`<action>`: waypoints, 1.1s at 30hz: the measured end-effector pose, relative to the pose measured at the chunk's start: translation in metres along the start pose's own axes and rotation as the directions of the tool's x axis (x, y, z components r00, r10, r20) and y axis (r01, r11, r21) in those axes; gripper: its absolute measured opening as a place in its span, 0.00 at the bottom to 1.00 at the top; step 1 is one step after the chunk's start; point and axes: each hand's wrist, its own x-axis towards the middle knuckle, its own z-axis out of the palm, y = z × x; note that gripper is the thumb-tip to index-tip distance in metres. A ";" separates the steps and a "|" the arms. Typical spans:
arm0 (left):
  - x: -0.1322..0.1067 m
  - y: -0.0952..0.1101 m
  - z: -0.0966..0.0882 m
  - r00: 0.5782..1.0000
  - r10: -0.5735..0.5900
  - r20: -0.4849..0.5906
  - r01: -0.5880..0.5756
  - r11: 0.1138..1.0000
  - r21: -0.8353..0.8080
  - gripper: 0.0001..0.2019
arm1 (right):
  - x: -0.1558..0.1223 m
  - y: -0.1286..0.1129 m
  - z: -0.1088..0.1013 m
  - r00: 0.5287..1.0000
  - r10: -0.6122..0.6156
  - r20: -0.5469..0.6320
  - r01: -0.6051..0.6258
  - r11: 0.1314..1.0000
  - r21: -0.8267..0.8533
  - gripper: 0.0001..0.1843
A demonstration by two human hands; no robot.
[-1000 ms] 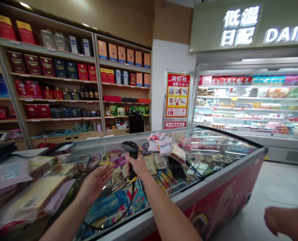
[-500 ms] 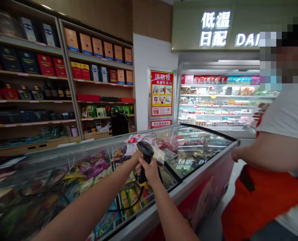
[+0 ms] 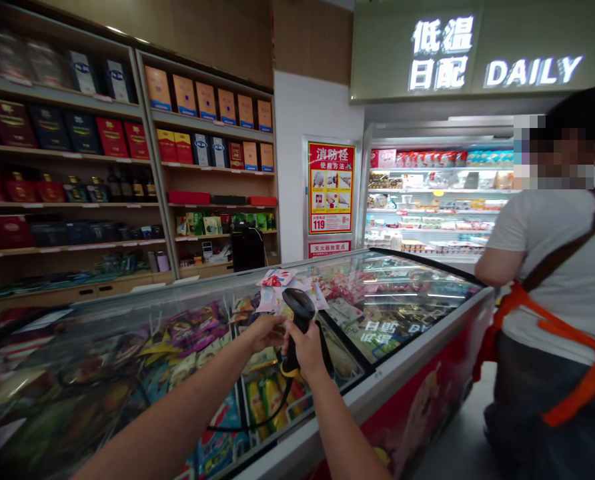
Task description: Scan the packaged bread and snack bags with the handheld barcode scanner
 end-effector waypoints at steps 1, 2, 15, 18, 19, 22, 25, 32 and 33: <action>-0.005 0.006 -0.017 0.999 -0.021 -0.036 0.023 0.998 0.062 0.09 | 0.003 0.002 0.003 1.000 0.009 0.011 -0.009 1.000 -0.001 0.21; -0.011 0.012 -0.036 0.996 -0.002 -0.088 0.011 0.995 0.103 0.08 | 0.007 0.004 0.007 0.999 0.021 0.027 -0.020 1.000 -0.005 0.21; -0.032 0.032 -0.173 0.725 0.481 -0.493 -0.582 0.810 -0.066 0.09 | 0.022 0.044 0.068 0.858 0.330 0.394 -0.229 0.931 -0.283 0.20; -0.027 0.028 -0.172 0.728 0.494 -0.475 -0.578 0.815 -0.040 0.14 | 0.018 0.044 0.061 0.854 0.350 0.384 -0.235 0.920 -0.314 0.19; -0.026 0.027 -0.172 0.729 0.496 -0.471 -0.576 0.817 -0.031 0.16 | 0.017 0.043 0.059 0.853 0.356 0.381 -0.239 0.916 -0.322 0.19; -0.024 0.025 -0.172 0.734 0.495 -0.465 -0.577 0.816 -0.043 0.18 | 0.014 0.040 0.056 0.829 0.392 0.399 -0.245 0.896 -0.370 0.18; -0.024 0.024 -0.173 0.748 0.490 -0.447 -0.580 0.810 -0.082 0.19 | 0.012 0.038 0.057 0.802 0.432 0.413 -0.256 0.873 -0.416 0.18; -0.027 0.023 -0.172 0.739 0.521 -0.428 -0.593 0.804 -0.045 0.21 | 0.010 0.038 0.056 0.791 0.459 0.404 -0.265 0.853 -0.451 0.21; -0.027 0.023 -0.172 0.739 0.522 -0.426 -0.594 0.803 -0.047 0.21 | 0.010 0.037 0.056 0.790 0.459 0.406 -0.264 0.853 -0.450 0.21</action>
